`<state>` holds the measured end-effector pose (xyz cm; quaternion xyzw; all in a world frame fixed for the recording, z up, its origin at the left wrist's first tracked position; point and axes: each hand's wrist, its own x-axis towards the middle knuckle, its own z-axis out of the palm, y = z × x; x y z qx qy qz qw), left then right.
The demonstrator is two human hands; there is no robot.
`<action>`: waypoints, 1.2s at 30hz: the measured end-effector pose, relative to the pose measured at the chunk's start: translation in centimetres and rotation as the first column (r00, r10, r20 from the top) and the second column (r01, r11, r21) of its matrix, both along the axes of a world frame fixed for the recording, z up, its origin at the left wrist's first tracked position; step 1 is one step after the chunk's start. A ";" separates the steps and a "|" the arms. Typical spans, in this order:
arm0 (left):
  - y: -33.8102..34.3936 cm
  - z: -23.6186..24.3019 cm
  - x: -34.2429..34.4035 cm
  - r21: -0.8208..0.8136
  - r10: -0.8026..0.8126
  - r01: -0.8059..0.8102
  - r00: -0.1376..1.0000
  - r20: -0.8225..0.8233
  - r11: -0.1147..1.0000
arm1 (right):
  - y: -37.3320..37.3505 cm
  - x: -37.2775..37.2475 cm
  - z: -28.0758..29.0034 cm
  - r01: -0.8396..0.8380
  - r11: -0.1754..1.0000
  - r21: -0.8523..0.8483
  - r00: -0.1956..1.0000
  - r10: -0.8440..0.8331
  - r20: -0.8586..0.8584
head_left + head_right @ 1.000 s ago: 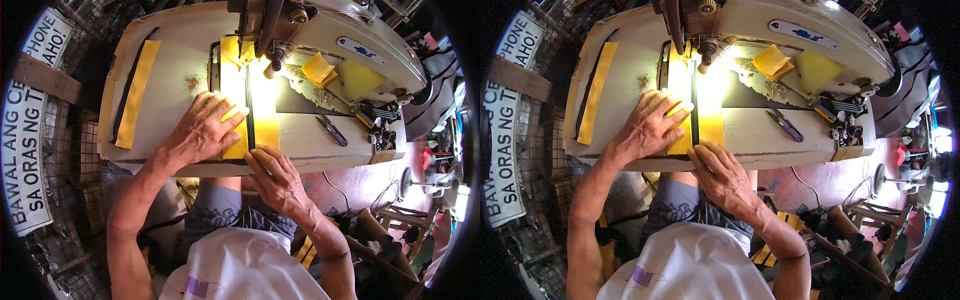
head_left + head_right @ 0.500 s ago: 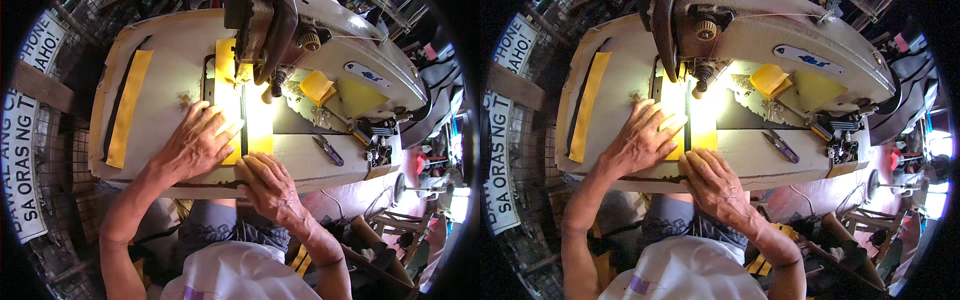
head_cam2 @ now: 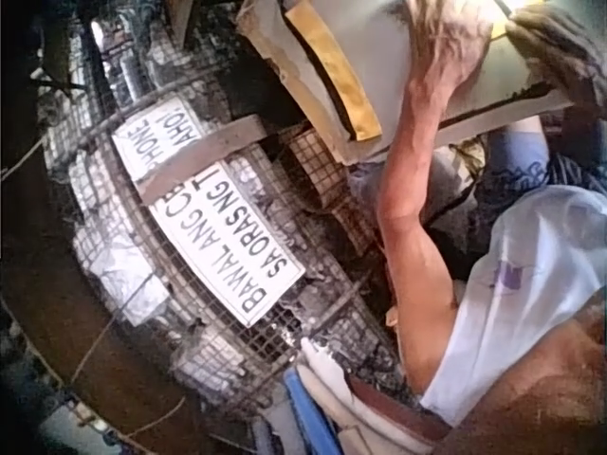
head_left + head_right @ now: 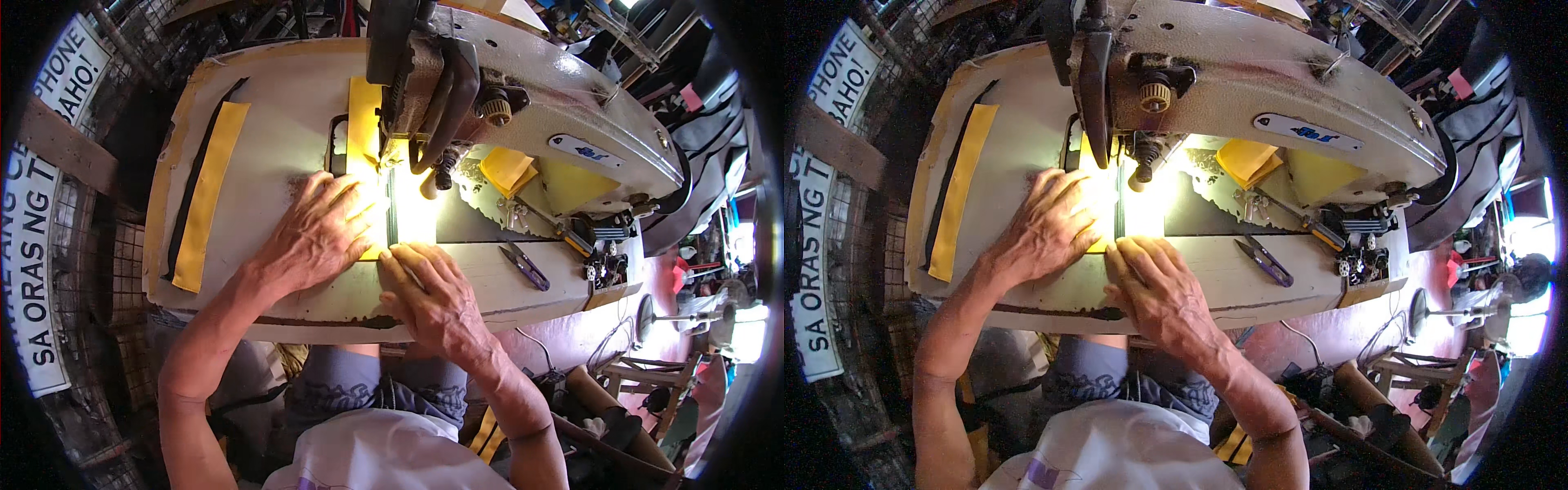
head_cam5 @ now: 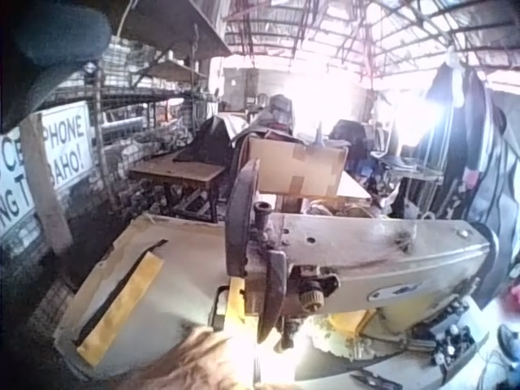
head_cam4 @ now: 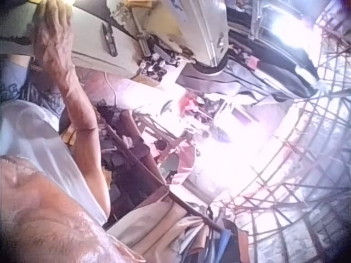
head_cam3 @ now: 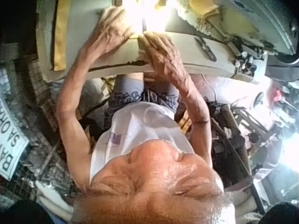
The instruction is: Sew yellow and black leather components using an industrial sewing machine.
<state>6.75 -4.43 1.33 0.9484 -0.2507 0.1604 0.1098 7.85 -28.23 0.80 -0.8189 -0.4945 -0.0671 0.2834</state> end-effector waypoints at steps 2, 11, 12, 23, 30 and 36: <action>0.0 -0.1 0.1 0.004 0.001 -0.001 1.000 0.000 1.000 | 0.2 0.6 0.0 -0.010 1.000 -0.002 1.000 0.010 0.007; 0.0 -0.5 -1.2 -0.031 -0.021 0.019 0.999 -0.050 0.999 | 0.7 1.0 0.4 0.023 1.000 -0.010 0.999 -0.024 -0.028; 0.1 -0.5 -1.0 -0.020 -0.018 0.017 0.999 -0.034 1.000 | 0.8 1.1 0.3 0.024 1.000 -0.005 0.999 -0.025 -0.030; 0.3 0.0 0.2 -0.012 -0.032 0.032 0.999 0.015 0.999 | 1.4 2.6 -0.4 0.089 0.995 0.033 0.996 -0.089 -0.022; 1.7 -0.5 2.2 -0.067 -0.041 0.043 0.998 0.039 0.997 | 2.5 4.2 0.1 0.082 0.996 -0.042 0.996 -0.083 -0.018; 1.9 -0.8 2.6 -0.168 -0.029 0.034 0.999 0.037 0.985 | 2.2 4.4 -0.1 0.097 0.994 -0.042 0.991 -0.101 -0.085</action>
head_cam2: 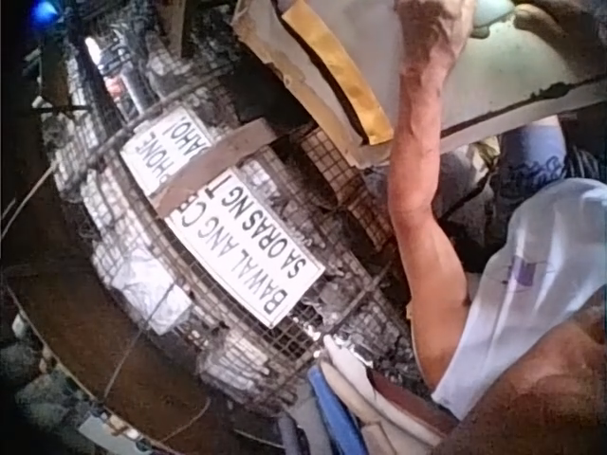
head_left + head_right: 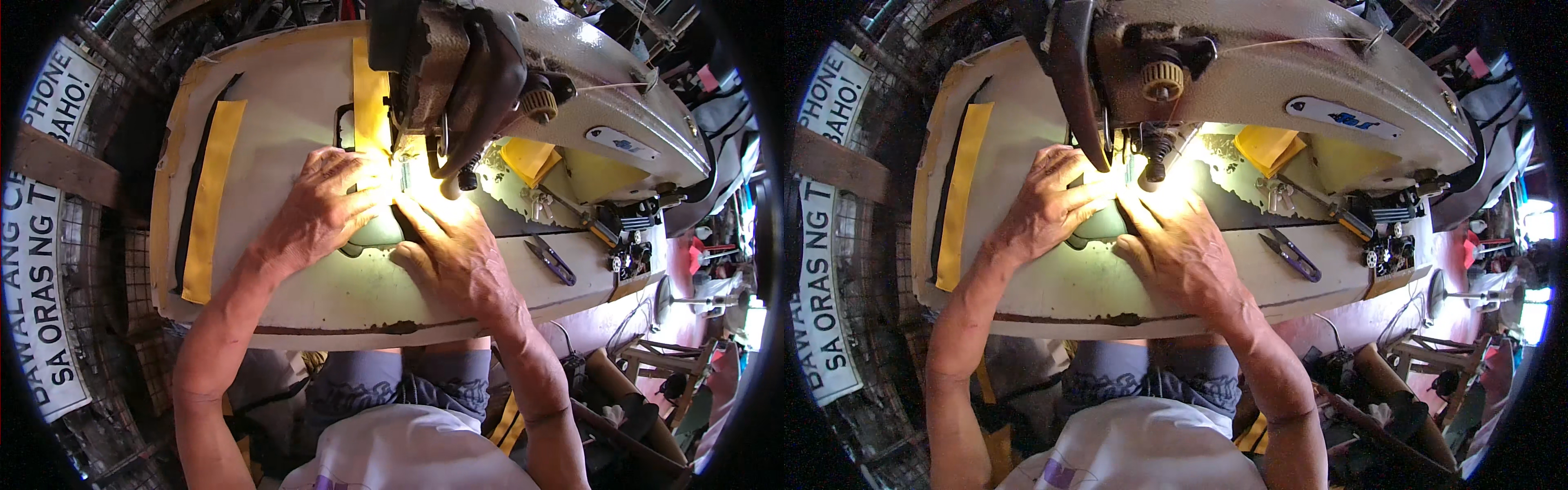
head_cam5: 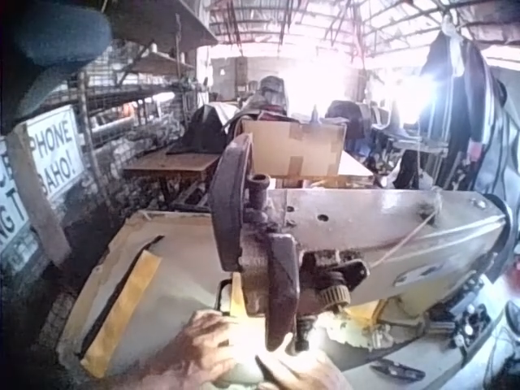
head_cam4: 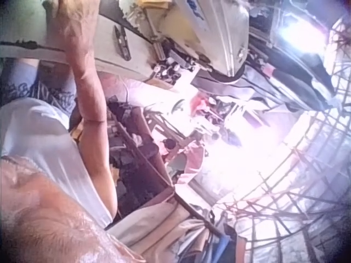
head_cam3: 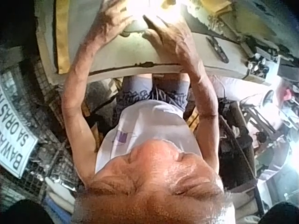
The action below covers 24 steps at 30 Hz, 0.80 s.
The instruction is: Sew yellow and black leather components using an industrial sewing machine.
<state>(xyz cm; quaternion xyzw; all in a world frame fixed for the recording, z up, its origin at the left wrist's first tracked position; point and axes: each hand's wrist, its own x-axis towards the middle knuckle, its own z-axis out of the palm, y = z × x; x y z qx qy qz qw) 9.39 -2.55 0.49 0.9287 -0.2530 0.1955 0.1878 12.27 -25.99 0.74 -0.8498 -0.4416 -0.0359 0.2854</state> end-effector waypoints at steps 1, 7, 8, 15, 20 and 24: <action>0.0 -0.1 0.2 -0.017 -0.004 0.003 1.000 -0.008 1.000 | -0.2 0.0 0.1 0.016 1.000 0.010 0.999 -0.015 -0.039; -0.4 0.0 0.2 0.067 -0.046 0.041 0.996 0.077 0.997 | -0.5 0.3 -1.1 0.135 0.970 0.203 0.989 -0.119 -0.088; -0.5 0.0 0.2 0.079 -0.052 0.044 0.994 0.099 0.996 | -0.5 0.3 -1.0 0.117 0.974 0.193 0.992 -0.108 -0.058; -0.2 -0.2 0.3 0.057 -0.065 0.060 0.993 0.097 0.997 | -0.2 0.1 -1.0 0.105 0.982 0.156 0.994 -0.110 0.024; -0.2 -0.2 0.4 -0.049 -0.040 0.041 0.999 0.011 0.998 | -0.3 0.1 -1.4 0.097 0.979 0.182 0.994 -0.106 0.040; -0.1 -0.5 0.4 -0.039 -0.039 0.039 0.999 0.011 0.998 | -0.2 0.1 -1.1 0.102 0.979 0.175 0.994 -0.108 0.024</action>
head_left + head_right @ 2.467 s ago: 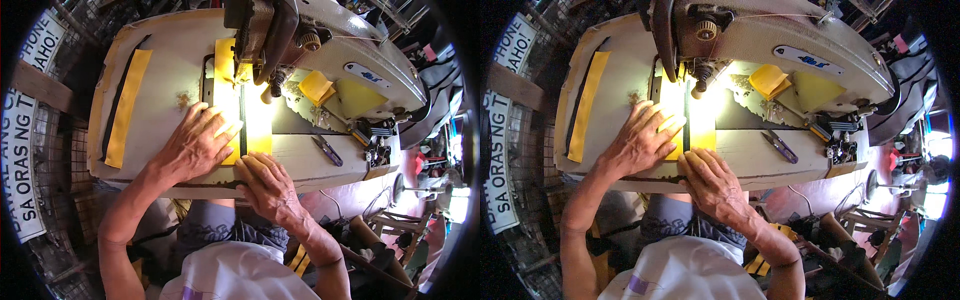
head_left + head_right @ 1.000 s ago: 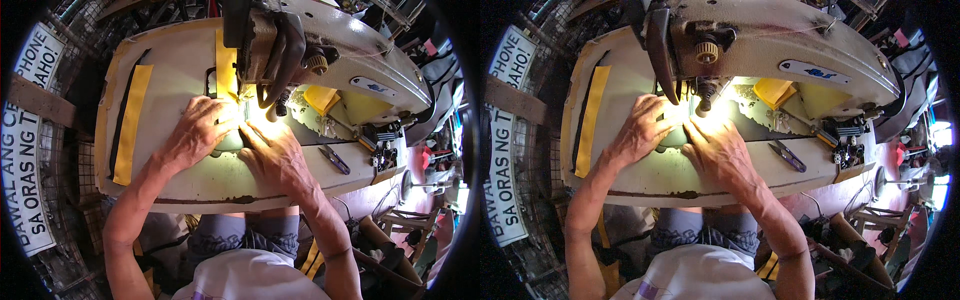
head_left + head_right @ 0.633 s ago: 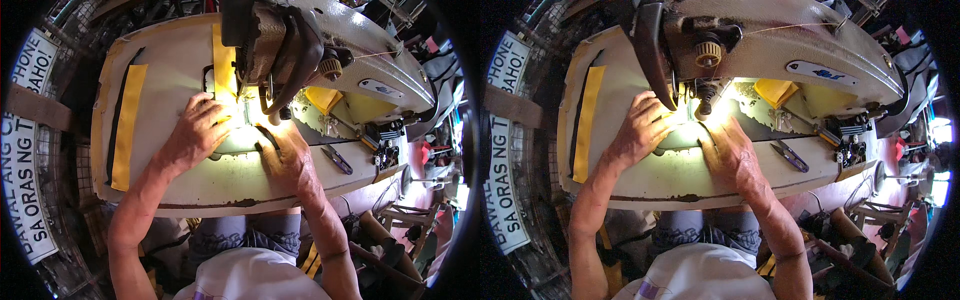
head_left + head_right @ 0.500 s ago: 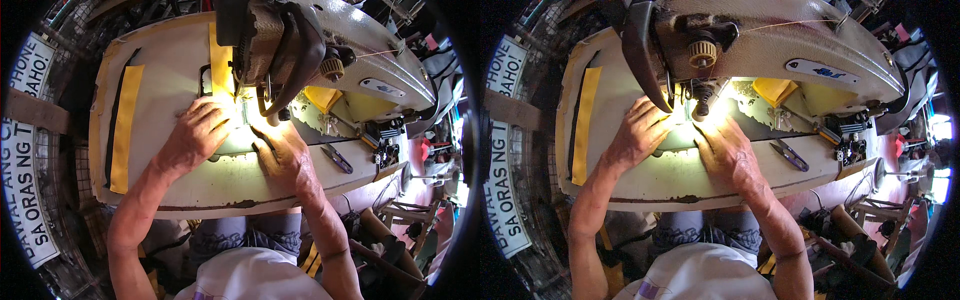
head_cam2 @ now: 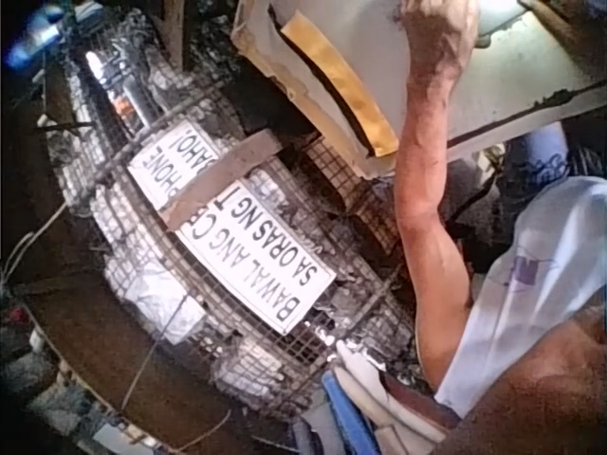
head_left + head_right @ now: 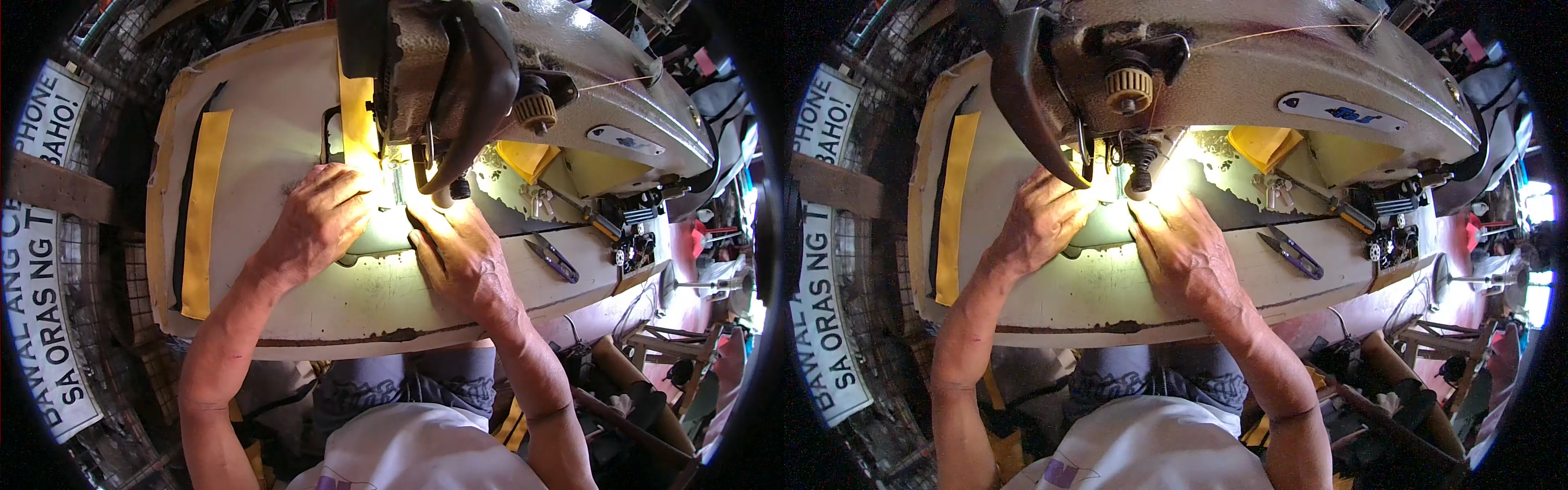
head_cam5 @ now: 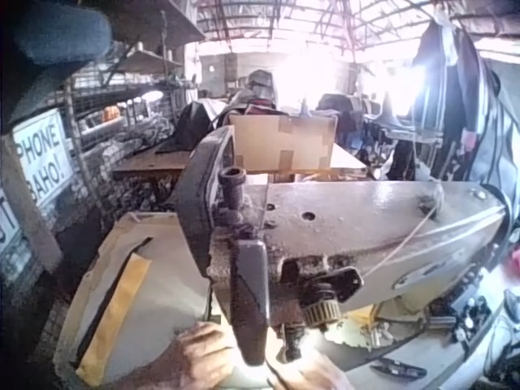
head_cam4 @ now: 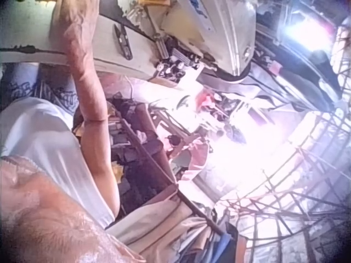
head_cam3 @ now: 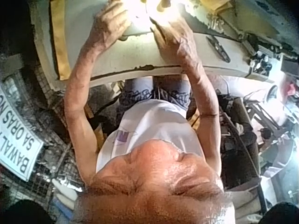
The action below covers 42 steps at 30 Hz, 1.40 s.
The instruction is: Sew yellow and black leather components using an industrial sewing machine.
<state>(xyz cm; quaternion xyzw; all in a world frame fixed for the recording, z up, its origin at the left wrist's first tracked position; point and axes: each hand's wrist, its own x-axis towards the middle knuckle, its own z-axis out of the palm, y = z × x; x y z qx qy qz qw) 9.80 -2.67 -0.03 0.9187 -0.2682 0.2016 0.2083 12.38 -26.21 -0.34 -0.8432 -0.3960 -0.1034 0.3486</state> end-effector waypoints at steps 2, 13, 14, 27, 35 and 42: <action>-0.1 0.0 -0.1 0.008 0.013 -0.012 0.999 -0.038 1.000 | -0.1 0.0 -0.2 -0.005 1.000 -0.003 1.000 0.005 0.002; -0.4 0.7 -0.4 0.107 -0.014 0.010 0.999 0.030 0.994 | -0.1 -0.1 0.1 -0.019 0.999 -0.035 1.000 0.019 -0.003; -0.3 0.6 -0.5 0.100 -0.013 0.011 1.000 0.026 0.995 | -0.1 -0.1 0.0 -0.025 0.999 -0.037 1.000 0.025 -0.001; -0.2 0.7 -0.6 0.070 -0.047 0.045 0.998 0.028 0.997 | 0.4 -0.2 0.6 -0.061 0.978 -0.197 0.990 0.084 0.111; 0.2 -0.4 -1.3 0.054 -0.003 0.001 1.000 0.027 0.999 | 0.7 -0.4 0.6 -0.054 0.985 -0.163 0.984 0.081 0.159; 0.0 -0.4 -1.4 0.079 -0.044 0.041 0.998 0.033 0.996 | 0.5 -0.3 0.9 -0.055 0.978 -0.203 0.992 0.077 0.102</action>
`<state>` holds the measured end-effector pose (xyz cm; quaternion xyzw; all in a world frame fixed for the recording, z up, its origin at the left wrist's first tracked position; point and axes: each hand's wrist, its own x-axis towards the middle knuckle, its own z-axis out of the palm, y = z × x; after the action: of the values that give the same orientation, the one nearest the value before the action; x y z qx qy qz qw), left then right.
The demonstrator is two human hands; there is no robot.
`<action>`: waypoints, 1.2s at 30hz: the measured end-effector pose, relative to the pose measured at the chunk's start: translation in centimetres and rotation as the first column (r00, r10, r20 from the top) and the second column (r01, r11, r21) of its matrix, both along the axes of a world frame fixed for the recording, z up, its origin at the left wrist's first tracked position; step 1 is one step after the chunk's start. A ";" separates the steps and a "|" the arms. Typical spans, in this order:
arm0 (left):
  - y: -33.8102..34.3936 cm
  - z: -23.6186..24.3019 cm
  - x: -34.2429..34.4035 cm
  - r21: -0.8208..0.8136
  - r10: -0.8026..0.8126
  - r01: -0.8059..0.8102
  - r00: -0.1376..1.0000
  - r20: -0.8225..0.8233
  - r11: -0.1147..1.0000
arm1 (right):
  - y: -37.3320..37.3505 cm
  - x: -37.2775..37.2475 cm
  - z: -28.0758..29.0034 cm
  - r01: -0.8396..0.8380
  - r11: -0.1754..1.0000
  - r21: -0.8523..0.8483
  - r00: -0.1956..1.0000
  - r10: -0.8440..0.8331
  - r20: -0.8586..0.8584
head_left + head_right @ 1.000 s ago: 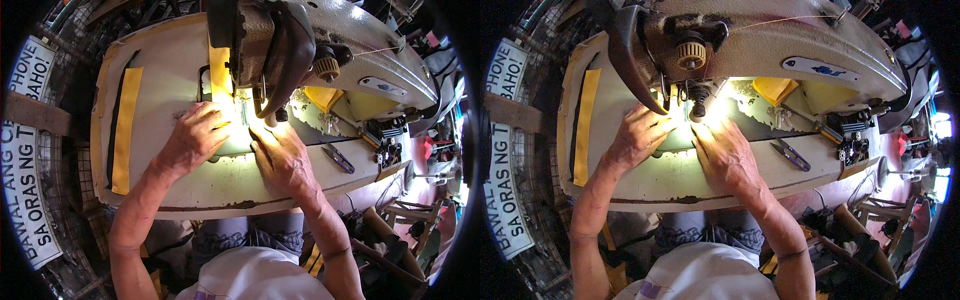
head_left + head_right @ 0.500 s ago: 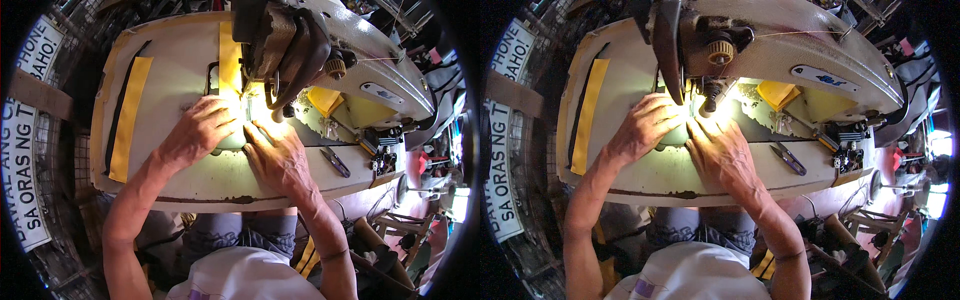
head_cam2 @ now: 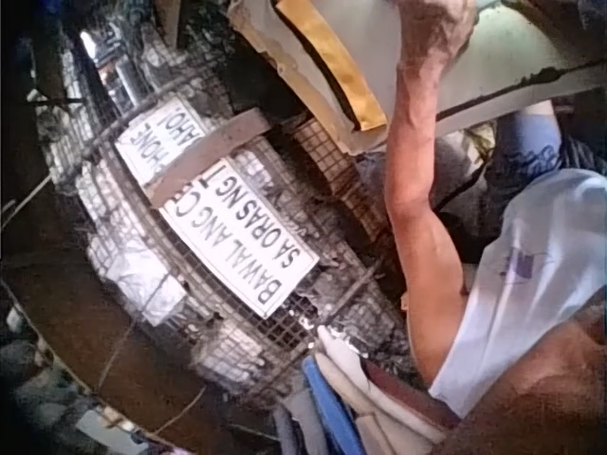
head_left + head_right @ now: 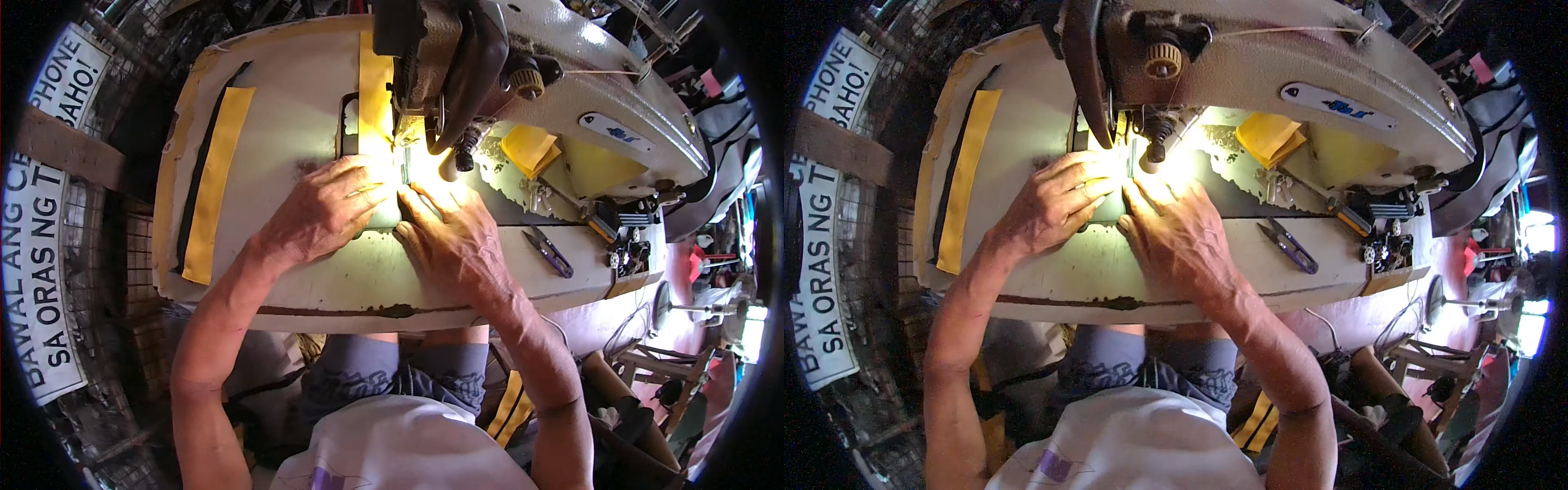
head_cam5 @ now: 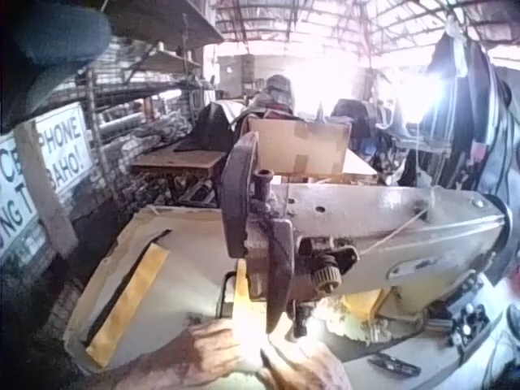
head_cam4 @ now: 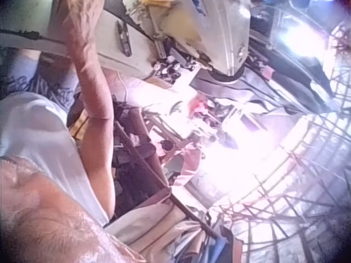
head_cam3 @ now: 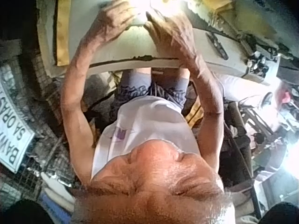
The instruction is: Sew yellow and black leather components using an industrial sewing machine.
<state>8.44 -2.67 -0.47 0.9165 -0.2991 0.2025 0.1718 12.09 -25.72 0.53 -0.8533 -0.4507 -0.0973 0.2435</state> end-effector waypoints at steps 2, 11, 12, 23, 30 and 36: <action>0.0 0.3 -0.1 0.007 0.004 -0.004 1.000 -0.025 1.000 | 0.2 0.3 -0.2 -0.015 1.000 0.010 1.000 0.015 0.011; 0.1 1.3 0.6 0.033 0.006 -0.004 0.998 -0.064 0.999 | -0.1 1.5 0.2 -0.077 0.997 -0.014 0.997 0.077 -0.023; 0.2 1.5 0.8 0.024 0.006 -0.005 0.998 -0.063 1.000 | 0.0 1.8 0.2 -0.082 0.996 -0.020 0.996 0.081 -0.020; 2.2 1.1 2.3 0.041 -0.012 0.016 0.996 -0.092 0.999 | -2.0 1.3 0.9 -0.057 0.993 -0.099 0.998 0.058 0.005; 1.4 1.2 2.9 -0.053 -0.045 0.040 0.996 -0.083 0.998 | -20.3 4.3 9.8 0.351 0.916 0.193 0.849 -0.398 0.347; 1.6 0.4 2.8 -0.052 -0.013 0.009 0.996 -0.083 0.999 | -28.4 17.0 16.8 0.538 0.818 0.201 0.685 -0.564 0.461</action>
<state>11.27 -1.05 -0.04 0.9178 -0.2915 0.1706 0.2087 29.07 -54.14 17.36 -0.8871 -0.2180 -0.3948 0.0984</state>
